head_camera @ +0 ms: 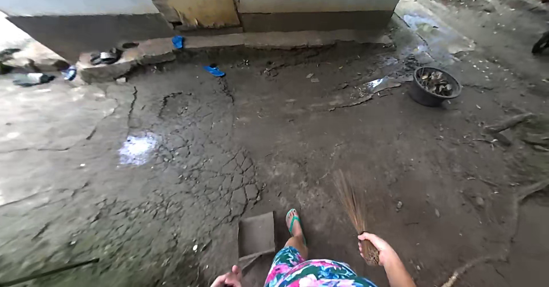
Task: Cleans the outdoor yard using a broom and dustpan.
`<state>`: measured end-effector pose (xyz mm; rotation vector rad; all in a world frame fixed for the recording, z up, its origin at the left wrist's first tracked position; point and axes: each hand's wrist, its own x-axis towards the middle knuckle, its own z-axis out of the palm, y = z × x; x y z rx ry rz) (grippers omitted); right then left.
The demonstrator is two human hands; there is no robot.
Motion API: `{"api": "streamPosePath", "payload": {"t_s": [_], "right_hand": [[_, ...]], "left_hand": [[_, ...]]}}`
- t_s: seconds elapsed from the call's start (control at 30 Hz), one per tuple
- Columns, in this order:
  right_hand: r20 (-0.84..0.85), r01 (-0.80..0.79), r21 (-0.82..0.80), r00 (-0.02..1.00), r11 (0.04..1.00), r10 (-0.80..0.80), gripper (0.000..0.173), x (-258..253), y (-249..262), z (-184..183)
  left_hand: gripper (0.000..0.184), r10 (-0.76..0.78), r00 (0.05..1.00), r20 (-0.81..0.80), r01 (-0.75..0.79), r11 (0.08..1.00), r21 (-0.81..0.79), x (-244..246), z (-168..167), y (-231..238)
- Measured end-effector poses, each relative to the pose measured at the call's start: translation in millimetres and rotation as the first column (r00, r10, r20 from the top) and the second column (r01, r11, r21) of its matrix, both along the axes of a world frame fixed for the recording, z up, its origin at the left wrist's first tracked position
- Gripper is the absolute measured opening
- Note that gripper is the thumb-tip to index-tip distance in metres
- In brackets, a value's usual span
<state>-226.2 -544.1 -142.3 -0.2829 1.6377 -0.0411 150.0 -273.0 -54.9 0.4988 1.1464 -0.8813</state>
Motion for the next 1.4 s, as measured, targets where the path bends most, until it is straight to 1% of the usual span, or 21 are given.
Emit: {"api": "streamPosePath", "payload": {"t_s": [0.07, 0.13, 0.2, 0.27, 0.33, 0.4, 0.53, 0.6, 0.7, 0.83, 0.93, 1.0, 1.07, 1.17, 1.2, 1.27, 1.4], "right_hand": [[-0.018, -0.018, 0.004, 1.000, 1.000, 0.018, 0.014, 33, -49, 10], [-0.028, -0.001, -0.002, 1.000, 1.000, 0.001, 0.014, 58, -90, 14], [-0.046, 0.054, -0.026, 0.997, 0.998, -0.056, 0.015, 77, -128, 14], [-0.068, 0.121, -0.071, 0.990, 0.990, -0.126, 0.016, 87, -164, 10], [-0.080, 0.188, -0.118, 0.977, 0.975, -0.198, 0.016, 91, -205, 3], [-0.105, 0.255, -0.136, 0.957, 0.957, -0.270, 0.015, 98, -250, -1], [-0.136, 0.370, -0.122, 0.913, 0.921, -0.385, 0.018, 107, -344, -16], [-0.147, 0.379, -0.131, 0.907, 0.916, -0.396, 0.020, 117, -399, -19], [-0.195, 0.297, -0.104, 0.930, 0.949, -0.312, 0.019, 134, -474, -18], [-0.205, 0.219, -0.067, 0.952, 0.973, -0.228, 0.023, 168, -570, -20], [-0.192, 0.141, -0.021, 0.971, 0.990, -0.142, 0.024, 200, -638, -30], [-0.166, 0.039, 0.009, 0.985, 0.999, -0.037, 0.024, 222, -685, -39], [-0.143, -0.092, 0.024, 0.985, 0.996, 0.094, 0.024, 247, -729, -41], [-0.125, -0.306, 0.022, 0.944, 0.952, 0.307, 0.026, 287, -799, -32], [-0.138, -0.357, 0.017, 0.924, 0.934, 0.356, 0.029, 300, -819, -28], [-0.167, -0.415, -0.003, 0.897, 0.910, 0.409, 0.042, 320, -858, -24], [-0.223, -0.449, -0.055, 0.876, 0.892, 0.427, 0.063, 361, -938, -24]], "left_hand": [[0.019, -0.077, 0.997, -0.020, 0.077, 0.997, 0.017, 28, 5, -64], [0.020, -0.131, 0.991, -0.028, 0.131, 0.991, -0.005, 55, 8, -115], [0.026, -0.175, 0.984, -0.029, 0.176, 0.984, 0.004, 79, 12, -165], [0.022, -0.213, 0.975, -0.060, 0.210, 0.976, -0.047, 102, 9, -210], [0.018, -0.220, 0.969, -0.111, 0.206, 0.971, -0.124, 125, -1, -253], [0.015, -0.225, 0.966, -0.124, 0.205, 0.966, -0.157, 148, -7, -300], [0.016, -0.224, 0.970, -0.094, 0.211, 0.968, -0.135, 179, -12, -406], [0.017, -0.200, 0.976, -0.081, 0.189, 0.974, -0.128, 189, -7, -462], [0.017, -0.189, 0.980, -0.056, 0.183, 0.978, -0.105, 204, 8, -540], [0.015, -0.186, 0.981, -0.056, 0.178, 0.977, -0.121, 235, 9, -636], [0.016, -0.213, 0.977, -0.028, 0.211, 0.975, -0.070, 264, 7, -707], [0.016, -0.221, 0.975, -0.013, 0.220, 0.975, -0.042, 285, 1, -755], [0.017, -0.245, 0.969, -0.011, 0.245, 0.969, -0.017, 310, -5, -807], [0.017, -0.310, 0.951, -0.012, 0.310, 0.951, -0.007, 348, -23, -897], [0.016, -0.337, 0.942, -0.016, 0.337, 0.942, -0.003, 360, -29, -926], [0.013, -0.377, 0.926, -0.030, 0.377, 0.926, 0.012, 380, -37, -981], [0.013, -0.457, 0.889, -0.020, 0.458, 0.888, 0.036, 422, -52, -1085]]}}
